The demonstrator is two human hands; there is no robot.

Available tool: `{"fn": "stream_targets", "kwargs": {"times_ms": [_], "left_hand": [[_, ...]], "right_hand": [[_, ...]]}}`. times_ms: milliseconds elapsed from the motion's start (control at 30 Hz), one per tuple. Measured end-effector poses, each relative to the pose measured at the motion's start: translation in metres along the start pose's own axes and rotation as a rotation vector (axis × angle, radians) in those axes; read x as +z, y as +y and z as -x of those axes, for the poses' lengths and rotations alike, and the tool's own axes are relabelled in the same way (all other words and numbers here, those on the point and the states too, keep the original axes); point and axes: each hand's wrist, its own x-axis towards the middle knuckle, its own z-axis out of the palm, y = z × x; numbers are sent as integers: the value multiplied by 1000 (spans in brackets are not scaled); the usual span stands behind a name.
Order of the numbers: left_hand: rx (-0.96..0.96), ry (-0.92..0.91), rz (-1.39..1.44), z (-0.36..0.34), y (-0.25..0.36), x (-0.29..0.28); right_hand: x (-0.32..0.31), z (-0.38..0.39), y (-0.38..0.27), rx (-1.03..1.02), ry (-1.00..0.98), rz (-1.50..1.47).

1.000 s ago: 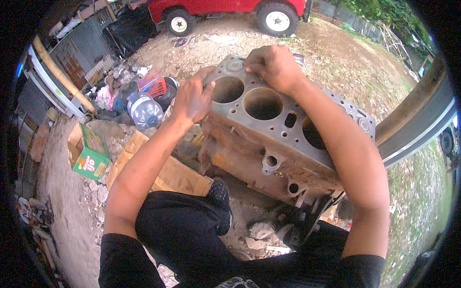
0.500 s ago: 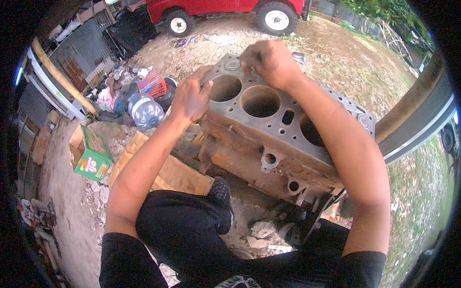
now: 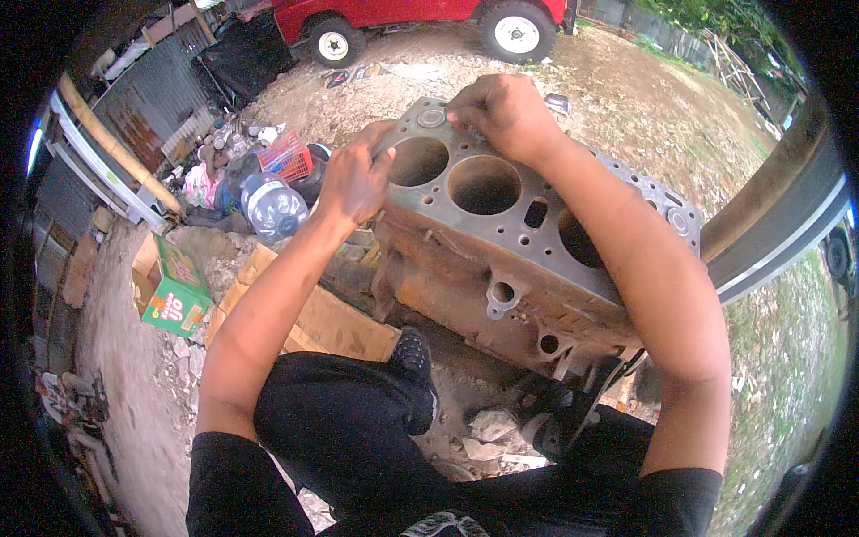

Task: The person uses a sanding block to smooth the top surface of a metal engine block. They repeatedly rub the sanding block over the flat areas around the cylinder openings, occasionally adjusting the block's position.

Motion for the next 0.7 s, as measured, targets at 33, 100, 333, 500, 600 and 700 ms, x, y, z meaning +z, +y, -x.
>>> {"fn": "stream_targets", "kwargs": {"times_ms": [33,100,333,500,600,700], "left_hand": [[-2,0,7,1,0,0],[-9,-12,-6,-1,1,-1],[-25,-28,-16,-1,4,-2],[-19,-26,-22,0,1,-1],[-39,-28,-5,1,3,-2],[-37,-23,-3,0,2,-2]], "right_hand": [[-3,1,0,19,-2,-26],[-1,3,-2,48,18,11],[-1,1,-7,111,3,71],[1,3,-12,89,49,38],[-5,1,-14,110,66,32],[-9,-2,-17,64,41,51]]}}
